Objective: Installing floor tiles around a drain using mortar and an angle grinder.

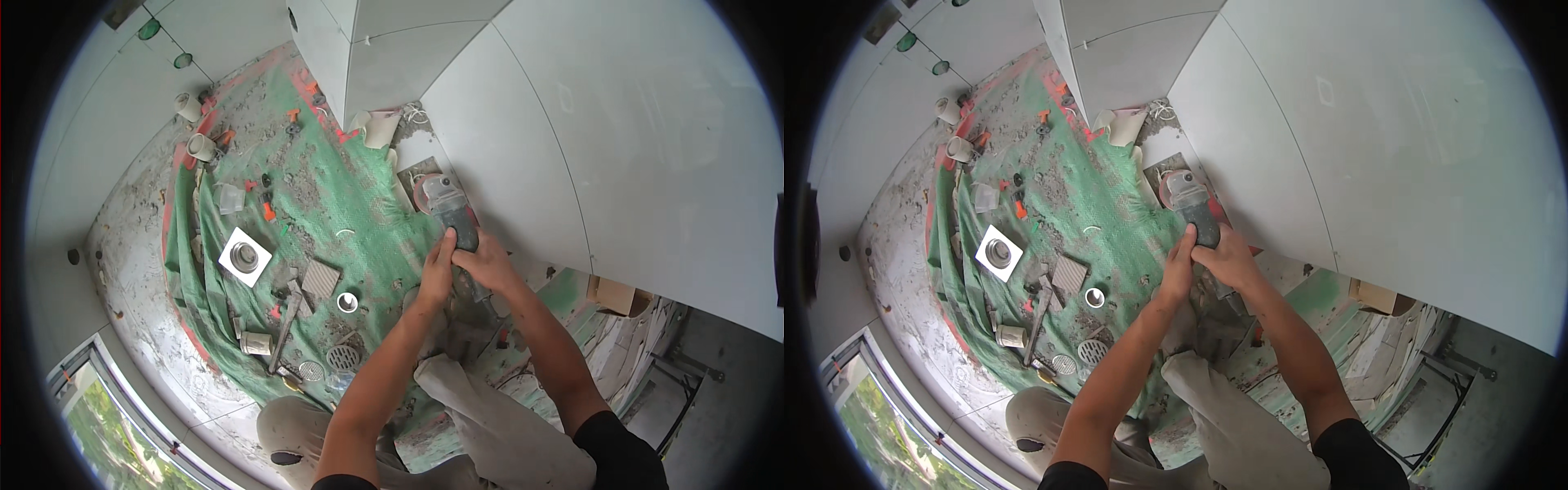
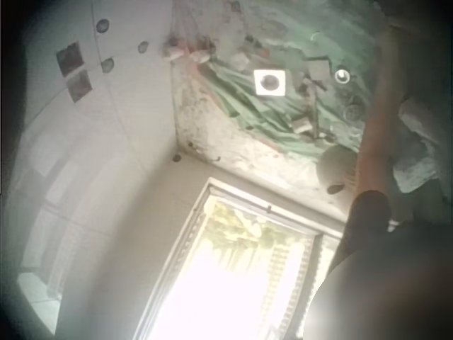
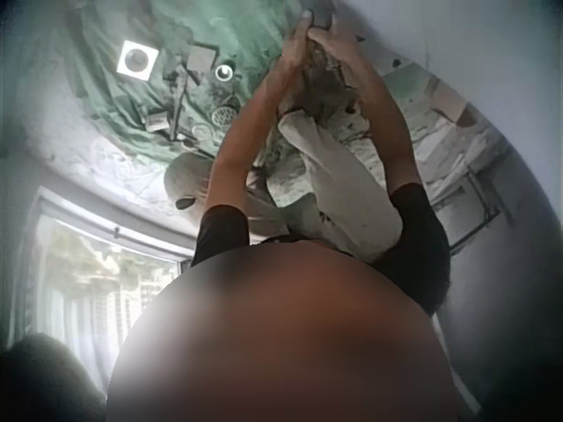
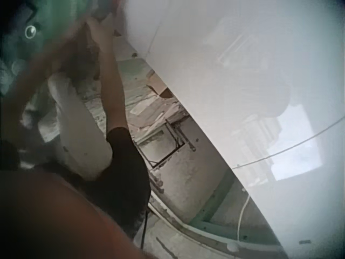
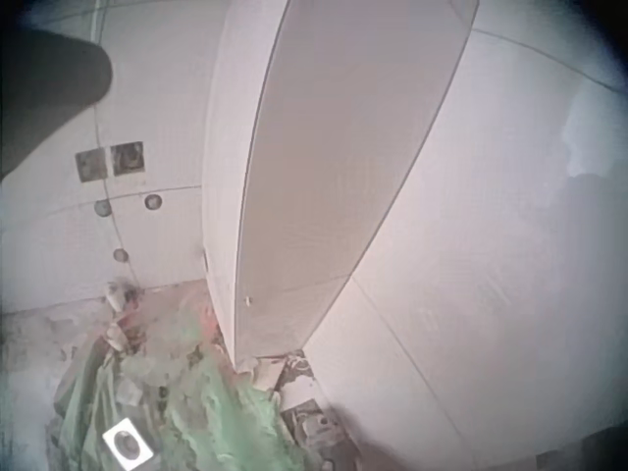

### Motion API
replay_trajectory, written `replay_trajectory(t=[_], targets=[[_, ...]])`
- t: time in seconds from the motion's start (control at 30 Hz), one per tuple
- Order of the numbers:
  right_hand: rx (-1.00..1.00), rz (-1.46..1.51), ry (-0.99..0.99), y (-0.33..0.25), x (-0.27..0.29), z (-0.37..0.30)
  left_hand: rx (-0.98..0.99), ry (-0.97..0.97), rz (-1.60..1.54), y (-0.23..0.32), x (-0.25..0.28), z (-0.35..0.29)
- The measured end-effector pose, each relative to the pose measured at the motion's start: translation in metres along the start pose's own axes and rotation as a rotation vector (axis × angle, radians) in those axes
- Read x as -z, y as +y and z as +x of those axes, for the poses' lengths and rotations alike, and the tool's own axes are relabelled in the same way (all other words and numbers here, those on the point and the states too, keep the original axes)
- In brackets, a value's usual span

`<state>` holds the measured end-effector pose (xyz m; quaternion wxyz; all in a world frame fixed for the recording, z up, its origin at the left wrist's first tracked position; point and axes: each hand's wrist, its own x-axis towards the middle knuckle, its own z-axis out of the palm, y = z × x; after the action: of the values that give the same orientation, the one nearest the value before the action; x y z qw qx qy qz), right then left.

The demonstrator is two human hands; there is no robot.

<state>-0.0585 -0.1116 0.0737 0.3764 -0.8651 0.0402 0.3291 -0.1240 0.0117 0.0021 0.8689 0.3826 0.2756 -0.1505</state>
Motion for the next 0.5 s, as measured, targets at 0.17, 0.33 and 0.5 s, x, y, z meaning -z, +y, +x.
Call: replay_trajectory(t=[0.17,0.33,0.5], targets=[[-0.084,0.098,-0.009,-0.009,-0.005,0.013,0.036,0.004,-0.010,0.003,0.004,0.013],[-0.100,0.095,-0.048,-0.022,-0.002,0.016,0.037,0.000,-0.029,-0.001,0.009,0.021],[-0.097,0.107,-0.023,-0.022,0.001,0.015,0.095,0.002,-0.067,0.013,0.000,0.012]])
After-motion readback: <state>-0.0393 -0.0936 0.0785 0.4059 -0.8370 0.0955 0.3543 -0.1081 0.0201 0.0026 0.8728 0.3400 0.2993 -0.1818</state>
